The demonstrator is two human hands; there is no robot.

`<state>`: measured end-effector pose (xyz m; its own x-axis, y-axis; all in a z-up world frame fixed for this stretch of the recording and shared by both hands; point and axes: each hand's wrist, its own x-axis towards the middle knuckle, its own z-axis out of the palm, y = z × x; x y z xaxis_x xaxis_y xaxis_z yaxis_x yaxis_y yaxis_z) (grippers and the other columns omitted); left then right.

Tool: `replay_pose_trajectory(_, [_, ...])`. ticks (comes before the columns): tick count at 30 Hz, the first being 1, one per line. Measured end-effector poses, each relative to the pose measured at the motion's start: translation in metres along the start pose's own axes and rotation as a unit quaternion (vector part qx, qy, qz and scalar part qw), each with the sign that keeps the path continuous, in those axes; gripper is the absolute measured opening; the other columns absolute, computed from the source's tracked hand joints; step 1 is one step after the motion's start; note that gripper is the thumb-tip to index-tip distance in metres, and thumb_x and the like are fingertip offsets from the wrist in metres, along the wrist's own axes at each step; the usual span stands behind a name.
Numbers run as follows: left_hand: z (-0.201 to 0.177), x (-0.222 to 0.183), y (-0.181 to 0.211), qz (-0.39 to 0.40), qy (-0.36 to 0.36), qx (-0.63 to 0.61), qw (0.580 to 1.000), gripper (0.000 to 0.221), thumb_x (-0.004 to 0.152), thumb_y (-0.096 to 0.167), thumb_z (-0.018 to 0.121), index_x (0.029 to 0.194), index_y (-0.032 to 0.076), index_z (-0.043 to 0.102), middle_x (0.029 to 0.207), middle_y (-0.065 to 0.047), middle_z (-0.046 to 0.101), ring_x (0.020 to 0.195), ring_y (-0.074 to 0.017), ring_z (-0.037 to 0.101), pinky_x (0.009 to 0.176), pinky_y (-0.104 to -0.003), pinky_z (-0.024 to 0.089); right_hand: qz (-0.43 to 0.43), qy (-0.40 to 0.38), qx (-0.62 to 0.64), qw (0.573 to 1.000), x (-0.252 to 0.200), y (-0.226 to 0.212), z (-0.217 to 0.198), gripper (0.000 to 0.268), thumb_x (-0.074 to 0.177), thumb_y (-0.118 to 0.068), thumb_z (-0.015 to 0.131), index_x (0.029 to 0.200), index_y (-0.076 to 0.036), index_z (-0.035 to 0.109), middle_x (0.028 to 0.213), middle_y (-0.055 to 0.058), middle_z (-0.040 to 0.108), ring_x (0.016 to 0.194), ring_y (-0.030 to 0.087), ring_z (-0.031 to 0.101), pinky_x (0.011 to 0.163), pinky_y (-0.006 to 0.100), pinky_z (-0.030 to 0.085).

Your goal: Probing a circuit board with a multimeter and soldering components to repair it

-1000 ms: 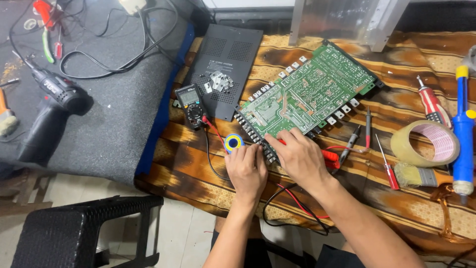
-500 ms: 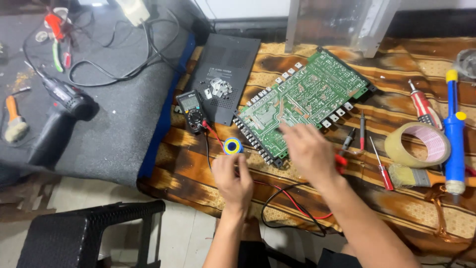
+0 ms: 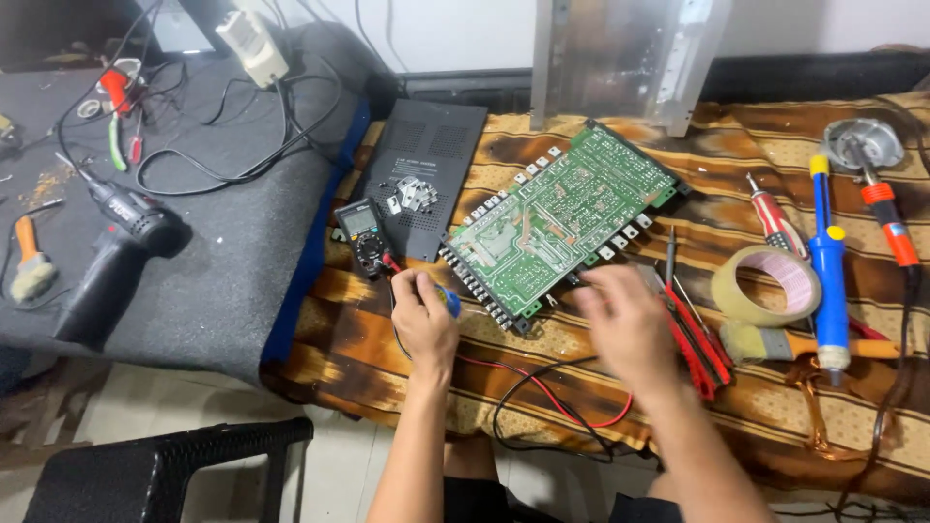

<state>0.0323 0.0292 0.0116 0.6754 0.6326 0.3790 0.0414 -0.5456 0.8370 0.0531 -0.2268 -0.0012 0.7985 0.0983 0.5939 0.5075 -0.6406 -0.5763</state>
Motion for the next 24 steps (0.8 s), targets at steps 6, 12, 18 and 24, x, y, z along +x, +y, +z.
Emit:
replay_pose_trajectory(6, [0.027,0.014,0.032,0.113,-0.114,-0.018,0.987,0.013,0.105,0.027,0.051,0.109,0.019,0.059,0.083,-0.018,0.071,0.084,-0.0473,0.07,0.073,-0.054,0.055,-0.022,-0.123,0.001,0.992,0.009,-0.054,0.061,0.034,0.099,-0.034,0.061,0.125,-0.014,0.07,0.108,0.013,0.075,0.104,0.033,0.073,0.087,0.046,0.059])
replay_pose_trajectory(12, [0.092,0.05,0.002,0.257,-0.284,0.042,0.923,0.012,0.104,0.016,0.053,0.108,0.008,0.061,0.082,-0.028,0.066,0.083,-0.0532,0.067,0.07,-0.06,0.051,-0.03,-0.071,0.008,0.997,0.017,-0.035,0.081,0.008,0.091,-0.017,0.061,0.087,-0.018,0.068,0.074,0.002,0.069,0.072,0.028,0.074,0.061,0.037,0.059])
replay_pose_trajectory(18, [0.074,0.067,0.033,0.245,-0.369,0.057,0.895,0.013,0.104,0.024,0.056,0.113,0.018,0.062,0.084,-0.022,0.07,0.088,-0.0479,0.069,0.075,-0.057,0.053,0.049,0.002,0.191,0.98,0.045,-0.052,0.013,0.008,0.092,-0.014,0.069,0.087,-0.017,0.075,0.074,0.003,0.073,0.074,0.028,0.076,0.063,0.035,0.059])
replay_pose_trajectory(24, [0.072,0.073,0.045,0.232,-0.364,0.034,0.902,0.009,0.101,0.029,0.064,0.107,0.024,0.069,0.086,-0.007,0.073,0.089,-0.0347,0.073,0.081,-0.045,0.056,0.344,0.216,0.612,0.679,0.105,0.035,-0.127,0.015,0.105,-0.028,0.055,0.101,-0.015,0.061,0.074,-0.009,0.052,0.061,-0.002,0.054,0.045,0.009,0.035])
